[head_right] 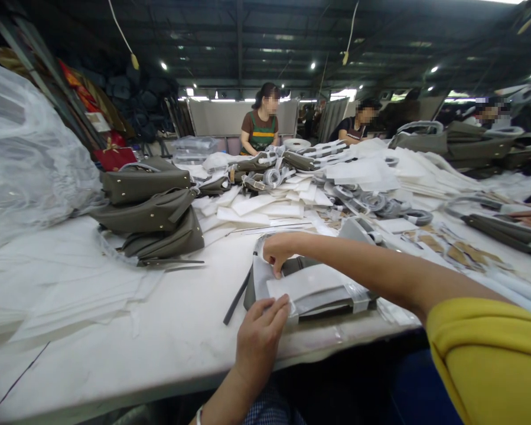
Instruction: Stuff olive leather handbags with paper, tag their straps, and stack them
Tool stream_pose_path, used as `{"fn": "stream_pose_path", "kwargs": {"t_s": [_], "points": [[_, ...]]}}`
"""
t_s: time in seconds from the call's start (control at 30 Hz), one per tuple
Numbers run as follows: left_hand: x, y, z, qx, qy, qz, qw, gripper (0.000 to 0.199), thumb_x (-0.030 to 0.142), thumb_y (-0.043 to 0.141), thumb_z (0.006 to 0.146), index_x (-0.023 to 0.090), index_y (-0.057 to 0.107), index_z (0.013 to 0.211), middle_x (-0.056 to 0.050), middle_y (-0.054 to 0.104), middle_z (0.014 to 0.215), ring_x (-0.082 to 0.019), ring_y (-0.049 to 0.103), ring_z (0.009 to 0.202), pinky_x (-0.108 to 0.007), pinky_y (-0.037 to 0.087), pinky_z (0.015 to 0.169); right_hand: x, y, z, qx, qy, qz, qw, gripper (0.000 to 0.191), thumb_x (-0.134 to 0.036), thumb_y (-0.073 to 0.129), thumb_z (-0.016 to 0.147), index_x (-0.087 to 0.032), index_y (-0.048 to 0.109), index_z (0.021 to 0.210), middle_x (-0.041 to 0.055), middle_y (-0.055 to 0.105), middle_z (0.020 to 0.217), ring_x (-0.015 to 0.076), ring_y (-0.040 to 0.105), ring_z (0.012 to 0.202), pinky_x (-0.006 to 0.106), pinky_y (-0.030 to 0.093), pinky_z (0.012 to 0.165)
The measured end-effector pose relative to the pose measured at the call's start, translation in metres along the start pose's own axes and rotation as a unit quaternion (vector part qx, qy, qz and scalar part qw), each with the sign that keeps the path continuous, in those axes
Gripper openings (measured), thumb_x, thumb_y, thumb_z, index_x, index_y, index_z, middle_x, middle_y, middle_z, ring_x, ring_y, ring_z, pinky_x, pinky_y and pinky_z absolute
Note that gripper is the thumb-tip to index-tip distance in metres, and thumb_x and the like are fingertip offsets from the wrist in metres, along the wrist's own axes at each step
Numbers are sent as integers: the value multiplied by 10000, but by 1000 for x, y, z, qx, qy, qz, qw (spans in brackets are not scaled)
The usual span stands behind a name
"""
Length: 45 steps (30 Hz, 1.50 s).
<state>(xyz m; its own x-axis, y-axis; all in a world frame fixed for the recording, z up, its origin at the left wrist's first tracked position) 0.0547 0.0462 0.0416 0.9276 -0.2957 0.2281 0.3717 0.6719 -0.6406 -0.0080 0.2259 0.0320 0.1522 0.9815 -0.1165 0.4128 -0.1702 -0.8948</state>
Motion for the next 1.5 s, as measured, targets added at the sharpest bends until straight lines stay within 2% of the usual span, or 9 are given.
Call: {"fn": "stream_pose_path", "kwargs": {"t_s": [0.3, 0.43, 0.53, 0.77, 0.93, 1.03, 1.17, 1.33, 1.5], "points": [[1, 0, -1, 8, -2, 12, 1000, 263, 151, 727, 843, 221, 684, 1093, 8, 720, 1212, -214, 634, 971, -362, 607, 842, 58, -4, -19, 119, 139, 83, 980, 288, -418, 719, 776, -135, 768, 796, 60, 732, 715, 183, 602, 630, 274, 403, 614], [3, 0, -4, 19, 4, 12, 1000, 262, 149, 708, 858, 220, 682, 1108, 7, 716, 1222, -217, 638, 975, -368, 610, 841, 32, 0, -49, 199, 122, 123, 965, 424, -478, 488, 940, -187, 738, 1120, 81, 753, 1068, 230, 671, 938, 284, 463, 808], [3, 1, -4, 9, 4, 11, 1000, 302, 126, 701, 857, 218, 671, 1144, 9, 704, 1247, -225, 637, 996, -379, 607, 862, 11, 20, -60, 199, 108, 149, 963, 530, -575, 575, 869, -212, 696, 1235, 105, 705, 1226, 287, 640, 1108, 324, 451, 941], [2, 3, -4, 5, 2, 22, 1000, 260, 133, 637, 906, 226, 678, 1146, -7, 719, 1215, -226, 655, 992, -399, 615, 861, 28, 42, -43, 175, 109, 224, 952, 824, -628, 715, 727, -185, 565, 1405, 127, 725, 1172, 318, 670, 1040, 362, 484, 909], [3, 1, -4, 11, -5, 23, 1000, 234, 152, 621, 922, 233, 690, 1130, -11, 728, 1195, -215, 664, 981, -397, 617, 865, 47, 27, -32, 195, 91, 268, 939, 494, -527, 514, 921, -203, 697, 1245, 68, 766, 1051, 227, 691, 949, 296, 492, 872], [3, 0, -4, 18, -1, 24, 1000, 262, 158, 641, 911, 234, 685, 1158, -12, 726, 1201, -209, 662, 997, -398, 612, 880, 53, 14, -43, 241, 117, 264, 927, 524, -466, 329, 1006, -156, 730, 1140, 102, 759, 1058, 225, 689, 956, 312, 494, 869], [3, 1, -6, 24, 6, 30, 999, 270, 152, 603, 934, 238, 679, 1178, -1, 721, 1213, -216, 663, 1006, -414, 603, 887, 31, 15, -67, 283, 138, 223, 923, 449, -454, 393, 994, -174, 742, 1026, 120, 749, 1068, 270, 661, 1028, 388, 433, 975], [3, -1, -7, 39, 11, 27, 999, 258, 146, 557, 957, 234, 682, 1166, 1, 725, 1202, -220, 670, 992, -423, 593, 891, -12, 36, -72, 283, 124, 113, 944, 457, -480, 487, 972, -156, 643, 1254, 167, 686, 1206, 313, 614, 1133, 469, 376, 1043], [2, 2, -8, 34, 7, 26, 999, 268, 138, 530, 965, 226, 679, 1170, -8, 723, 1206, -226, 669, 1008, -420, 597, 888, -6, 40, -51, 252, 130, 108, 953, 510, -509, 412, 1000, -154, 586, 1322, 165, 694, 1125, 297, 608, 1105, 420, 423, 981]]}}
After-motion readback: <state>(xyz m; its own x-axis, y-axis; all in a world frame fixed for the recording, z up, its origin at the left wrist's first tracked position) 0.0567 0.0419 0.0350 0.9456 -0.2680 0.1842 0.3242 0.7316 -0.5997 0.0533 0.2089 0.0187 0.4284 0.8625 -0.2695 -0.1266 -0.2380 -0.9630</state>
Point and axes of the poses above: each hand's wrist, its own z-axis towards the middle knuckle, its own y-axis out of the palm, x = y × z, the point moved 10 cm from there along z, towards the middle knuckle
